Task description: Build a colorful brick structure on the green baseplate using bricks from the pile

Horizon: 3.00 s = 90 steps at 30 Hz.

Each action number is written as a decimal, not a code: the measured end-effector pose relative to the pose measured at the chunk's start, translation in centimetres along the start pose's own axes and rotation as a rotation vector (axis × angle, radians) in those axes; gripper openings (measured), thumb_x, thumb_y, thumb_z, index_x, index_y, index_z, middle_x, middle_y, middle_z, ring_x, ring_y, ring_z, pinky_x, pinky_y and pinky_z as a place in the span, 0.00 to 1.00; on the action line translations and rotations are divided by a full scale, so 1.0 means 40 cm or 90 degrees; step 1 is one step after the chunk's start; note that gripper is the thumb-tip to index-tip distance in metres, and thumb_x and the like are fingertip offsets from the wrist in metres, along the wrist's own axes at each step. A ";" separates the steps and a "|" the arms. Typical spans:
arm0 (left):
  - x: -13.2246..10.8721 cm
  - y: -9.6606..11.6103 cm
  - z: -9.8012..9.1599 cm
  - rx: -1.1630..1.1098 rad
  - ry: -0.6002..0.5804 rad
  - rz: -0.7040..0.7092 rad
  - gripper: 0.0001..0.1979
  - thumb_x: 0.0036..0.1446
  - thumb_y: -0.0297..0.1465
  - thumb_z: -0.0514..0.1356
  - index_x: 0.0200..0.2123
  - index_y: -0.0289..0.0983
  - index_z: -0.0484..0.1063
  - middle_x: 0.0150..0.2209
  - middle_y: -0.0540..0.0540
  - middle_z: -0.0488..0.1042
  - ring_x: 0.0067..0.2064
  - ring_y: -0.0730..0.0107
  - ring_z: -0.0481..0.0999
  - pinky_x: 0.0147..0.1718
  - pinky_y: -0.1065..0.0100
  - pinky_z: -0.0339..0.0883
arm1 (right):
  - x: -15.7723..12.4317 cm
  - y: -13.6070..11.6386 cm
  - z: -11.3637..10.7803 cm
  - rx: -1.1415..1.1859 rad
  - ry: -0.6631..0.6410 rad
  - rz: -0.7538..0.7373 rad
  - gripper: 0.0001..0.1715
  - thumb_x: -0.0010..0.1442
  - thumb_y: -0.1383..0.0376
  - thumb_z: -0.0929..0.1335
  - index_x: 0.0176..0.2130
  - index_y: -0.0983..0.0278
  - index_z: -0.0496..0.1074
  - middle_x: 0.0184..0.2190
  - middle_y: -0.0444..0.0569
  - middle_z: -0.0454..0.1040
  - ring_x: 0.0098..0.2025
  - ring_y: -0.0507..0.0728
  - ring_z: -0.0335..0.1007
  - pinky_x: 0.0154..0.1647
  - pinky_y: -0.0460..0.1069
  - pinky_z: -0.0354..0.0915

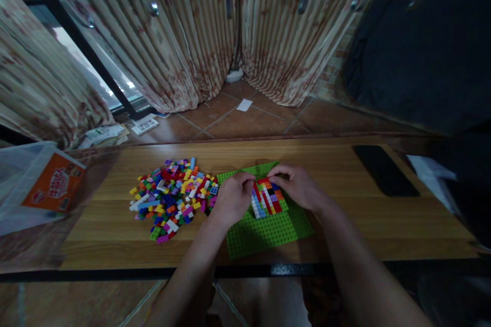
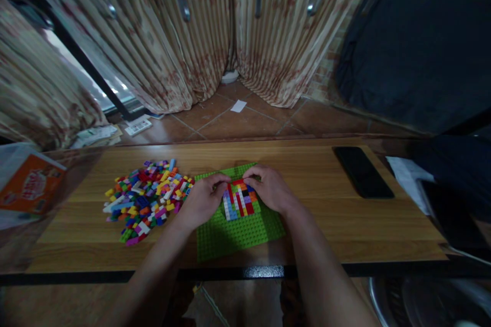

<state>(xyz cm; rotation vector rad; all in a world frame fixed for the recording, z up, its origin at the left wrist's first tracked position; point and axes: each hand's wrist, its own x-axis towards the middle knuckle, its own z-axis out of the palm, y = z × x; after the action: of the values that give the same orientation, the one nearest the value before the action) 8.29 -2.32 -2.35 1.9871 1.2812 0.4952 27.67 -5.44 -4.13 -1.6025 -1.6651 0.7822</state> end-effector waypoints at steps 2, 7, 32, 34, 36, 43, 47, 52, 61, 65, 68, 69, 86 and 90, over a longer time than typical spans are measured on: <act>0.001 0.000 0.000 -0.002 -0.006 -0.001 0.16 0.62 0.26 0.52 0.45 0.37 0.78 0.44 0.45 0.81 0.44 0.65 0.79 0.48 0.65 0.70 | 0.002 0.005 0.002 0.027 -0.008 0.006 0.08 0.59 0.63 0.67 0.34 0.61 0.77 0.35 0.46 0.79 0.39 0.56 0.73 0.44 0.52 0.65; 0.004 -0.002 -0.002 0.001 -0.012 -0.001 0.16 0.62 0.26 0.51 0.44 0.36 0.78 0.42 0.45 0.81 0.43 0.64 0.79 0.46 0.66 0.69 | 0.001 0.003 0.008 0.049 -0.022 0.028 0.08 0.58 0.62 0.67 0.34 0.61 0.78 0.34 0.46 0.79 0.37 0.56 0.73 0.40 0.51 0.66; 0.015 0.010 0.033 -0.020 0.064 -0.044 0.12 0.57 0.28 0.56 0.31 0.37 0.81 0.28 0.48 0.80 0.30 0.70 0.75 0.31 0.71 0.63 | 0.004 0.005 0.010 0.066 -0.034 0.034 0.09 0.57 0.64 0.68 0.34 0.62 0.79 0.32 0.46 0.80 0.35 0.55 0.74 0.40 0.51 0.66; 0.018 0.010 0.035 -0.016 0.065 -0.049 0.12 0.56 0.28 0.57 0.31 0.37 0.81 0.27 0.48 0.80 0.29 0.70 0.75 0.30 0.71 0.63 | 0.004 0.002 0.010 0.056 -0.034 0.039 0.08 0.57 0.64 0.68 0.34 0.62 0.79 0.32 0.46 0.80 0.35 0.56 0.74 0.40 0.51 0.66; 0.022 0.009 0.037 -0.015 0.070 -0.059 0.11 0.56 0.28 0.57 0.31 0.37 0.81 0.27 0.48 0.79 0.29 0.70 0.74 0.30 0.71 0.63 | 0.004 -0.001 0.011 0.047 -0.029 0.039 0.08 0.57 0.64 0.68 0.34 0.62 0.79 0.32 0.46 0.81 0.35 0.56 0.75 0.40 0.51 0.67; 0.021 0.015 0.048 -0.042 0.076 -0.064 0.12 0.56 0.26 0.56 0.31 0.37 0.80 0.29 0.48 0.80 0.31 0.70 0.76 0.32 0.71 0.64 | 0.004 0.009 0.016 0.045 -0.040 0.027 0.09 0.58 0.65 0.68 0.36 0.61 0.79 0.35 0.47 0.81 0.38 0.56 0.75 0.44 0.52 0.66; -0.005 0.028 0.039 -0.024 0.090 -0.063 0.12 0.59 0.27 0.55 0.34 0.36 0.79 0.33 0.46 0.80 0.34 0.69 0.76 0.34 0.70 0.65 | -0.001 0.013 0.007 0.047 -0.071 0.020 0.11 0.60 0.62 0.67 0.40 0.62 0.79 0.39 0.48 0.80 0.42 0.57 0.75 0.45 0.52 0.67; -0.029 0.027 0.013 0.056 0.097 -0.084 0.12 0.62 0.31 0.54 0.38 0.36 0.78 0.36 0.43 0.80 0.36 0.66 0.77 0.37 0.68 0.66 | -0.014 0.007 -0.008 0.002 -0.083 0.016 0.12 0.61 0.63 0.66 0.42 0.61 0.78 0.41 0.48 0.80 0.43 0.57 0.74 0.47 0.53 0.66; -0.072 0.040 0.053 -0.005 -0.062 -0.036 0.30 0.50 0.38 0.65 0.56 0.35 0.67 0.45 0.39 0.78 0.42 0.59 0.78 0.40 0.64 0.70 | -0.057 0.040 -0.063 -0.063 -0.051 0.045 0.11 0.60 0.63 0.65 0.38 0.60 0.77 0.37 0.47 0.80 0.40 0.58 0.75 0.45 0.54 0.67; -0.081 0.037 0.085 -0.018 -0.072 0.011 0.46 0.47 0.34 0.67 0.67 0.39 0.52 0.55 0.37 0.73 0.50 0.57 0.76 0.47 0.63 0.70 | -0.066 0.078 -0.103 -0.104 0.026 0.092 0.12 0.59 0.62 0.65 0.39 0.61 0.77 0.36 0.48 0.81 0.38 0.59 0.76 0.42 0.54 0.68; -0.074 0.036 0.102 0.020 -0.062 0.029 0.44 0.51 0.31 0.65 0.68 0.37 0.49 0.59 0.36 0.69 0.56 0.57 0.73 0.52 0.64 0.67 | -0.064 0.098 -0.117 -0.168 0.091 0.109 0.14 0.59 0.61 0.64 0.39 0.61 0.77 0.36 0.50 0.81 0.38 0.59 0.76 0.42 0.55 0.69; -0.071 0.037 0.107 0.044 -0.050 0.033 0.41 0.53 0.30 0.63 0.68 0.36 0.50 0.60 0.35 0.69 0.57 0.57 0.72 0.54 0.63 0.66 | -0.063 0.100 -0.117 -0.184 0.106 0.116 0.14 0.60 0.60 0.64 0.39 0.61 0.77 0.36 0.50 0.81 0.38 0.59 0.76 0.41 0.55 0.69; -0.001 0.049 0.094 0.206 0.072 0.078 0.16 0.60 0.28 0.56 0.51 0.33 0.70 0.45 0.38 0.76 0.48 0.55 0.75 0.50 0.58 0.68 | -0.066 0.050 -0.092 -0.328 0.106 0.180 0.17 0.60 0.55 0.64 0.36 0.61 0.78 0.34 0.54 0.81 0.36 0.62 0.77 0.37 0.54 0.67; -0.021 0.014 0.033 0.160 0.123 0.019 0.17 0.59 0.29 0.57 0.51 0.34 0.72 0.47 0.40 0.77 0.49 0.58 0.75 0.51 0.62 0.67 | -0.063 0.033 -0.062 -0.405 0.085 0.212 0.20 0.61 0.55 0.62 0.38 0.62 0.78 0.32 0.57 0.80 0.34 0.65 0.77 0.34 0.55 0.65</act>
<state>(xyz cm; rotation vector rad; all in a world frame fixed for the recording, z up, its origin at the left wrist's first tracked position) 9.14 -3.68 -2.77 2.2115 1.4959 0.5756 30.47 -7.96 -3.93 -2.3560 -1.6613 0.2845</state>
